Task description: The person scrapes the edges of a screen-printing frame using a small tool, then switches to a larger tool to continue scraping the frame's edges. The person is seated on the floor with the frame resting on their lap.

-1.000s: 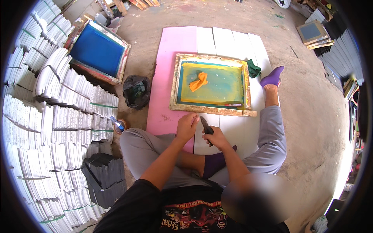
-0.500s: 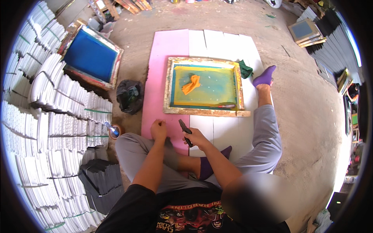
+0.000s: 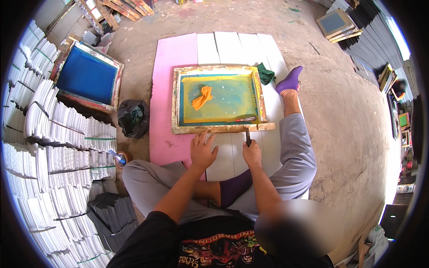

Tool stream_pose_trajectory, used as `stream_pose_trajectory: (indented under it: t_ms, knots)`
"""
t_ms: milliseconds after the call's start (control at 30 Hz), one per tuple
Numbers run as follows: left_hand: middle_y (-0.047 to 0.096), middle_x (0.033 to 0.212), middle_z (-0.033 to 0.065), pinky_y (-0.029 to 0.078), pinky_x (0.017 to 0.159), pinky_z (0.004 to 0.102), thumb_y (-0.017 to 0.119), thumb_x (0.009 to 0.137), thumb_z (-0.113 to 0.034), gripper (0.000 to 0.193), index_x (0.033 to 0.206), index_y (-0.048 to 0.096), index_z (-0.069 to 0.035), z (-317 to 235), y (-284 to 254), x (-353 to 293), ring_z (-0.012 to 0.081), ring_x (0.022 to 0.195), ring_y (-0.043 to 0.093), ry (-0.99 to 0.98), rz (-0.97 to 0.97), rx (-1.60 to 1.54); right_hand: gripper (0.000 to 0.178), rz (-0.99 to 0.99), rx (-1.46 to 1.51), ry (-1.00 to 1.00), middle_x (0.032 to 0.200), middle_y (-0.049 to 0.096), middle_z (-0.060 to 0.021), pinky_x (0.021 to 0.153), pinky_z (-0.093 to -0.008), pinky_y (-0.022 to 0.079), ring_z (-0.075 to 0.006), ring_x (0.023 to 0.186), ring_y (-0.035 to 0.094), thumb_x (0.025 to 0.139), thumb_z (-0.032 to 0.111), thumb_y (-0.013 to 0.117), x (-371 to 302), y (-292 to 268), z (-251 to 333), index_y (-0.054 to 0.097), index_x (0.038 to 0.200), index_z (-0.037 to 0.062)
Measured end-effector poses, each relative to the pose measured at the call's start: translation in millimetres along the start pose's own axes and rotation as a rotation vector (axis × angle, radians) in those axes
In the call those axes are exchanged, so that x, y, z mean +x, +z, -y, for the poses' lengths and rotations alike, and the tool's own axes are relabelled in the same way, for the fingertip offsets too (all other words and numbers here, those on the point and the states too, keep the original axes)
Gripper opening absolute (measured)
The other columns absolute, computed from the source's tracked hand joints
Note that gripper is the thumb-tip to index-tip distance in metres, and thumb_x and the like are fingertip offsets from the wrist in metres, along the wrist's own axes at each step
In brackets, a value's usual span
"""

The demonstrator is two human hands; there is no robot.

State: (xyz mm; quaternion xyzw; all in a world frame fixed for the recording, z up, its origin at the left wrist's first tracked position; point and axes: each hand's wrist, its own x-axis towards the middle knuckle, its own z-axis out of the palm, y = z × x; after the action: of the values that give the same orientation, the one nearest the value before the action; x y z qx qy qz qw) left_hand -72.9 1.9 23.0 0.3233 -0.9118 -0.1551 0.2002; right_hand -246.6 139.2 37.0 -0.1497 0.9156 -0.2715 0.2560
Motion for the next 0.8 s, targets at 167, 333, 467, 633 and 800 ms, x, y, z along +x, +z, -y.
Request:
stream_pose_trajectory:
  t_ms: [167,333,467,633,800]
  knots:
    - [0.050,0.147,0.0155,0.035,0.110,0.0530,0.077,0.082,-0.033,0.056,0.133,0.064,-0.012,-13,12,4,0.0391,0.135,0.044,0.012,0.066,0.021,0.036,0.031,-0.005,0.018,0.106,0.071,-0.0294,0.093,-0.0539,0.050,-0.0494,0.105,0.066,0.097,0.030,0.063,5,3,4,0.064,0.113,-0.0030]
    - [0.051,0.145,0.0152,0.036,0.110,0.0530,0.080,0.080,-0.032,0.052,0.127,0.067,-0.013,-12,16,4,0.0374,0.136,0.044,-0.001,0.067,0.009,0.039,0.045,-0.021,0.056,0.107,0.070,-0.0314,0.095,-0.0541,0.050,-0.0495,0.108,0.066,0.097,0.030,0.062,5,-1,16,0.063,0.116,-0.0040]
    - [0.052,0.145,0.0153,0.035,0.110,0.0529,0.080,0.080,-0.032,0.048,0.122,0.069,-0.013,-10,17,2,0.0372,0.135,0.044,0.004,0.053,-0.001,0.038,0.082,-0.111,0.066,0.112,0.069,-0.0324,0.097,-0.0548,0.050,-0.0500,0.110,0.065,0.100,0.029,0.058,6,-6,28,0.059,0.118,-0.0045]
    - [0.053,0.143,0.0154,0.035,0.109,0.0530,0.080,0.080,-0.032,0.045,0.120,0.069,-0.012,-12,18,2,0.0371,0.134,0.045,-0.009,0.052,-0.013,0.034,0.086,-0.198,0.081,0.114,0.069,-0.0320,0.098,-0.0538,0.051,-0.0486,0.111,0.066,0.098,0.022,0.057,5,-7,33,0.059,0.119,-0.0046]
    - [0.054,0.142,0.0151,0.036,0.109,0.0530,0.079,0.080,-0.032,0.044,0.119,0.070,-0.012,-11,17,3,0.0370,0.134,0.045,-0.011,0.036,-0.026,0.034,0.057,-0.266,0.092,0.114,0.070,-0.0298,0.095,-0.0524,0.054,-0.0473,0.109,0.068,0.091,0.015,0.058,11,-4,26,0.060,0.119,-0.0034]
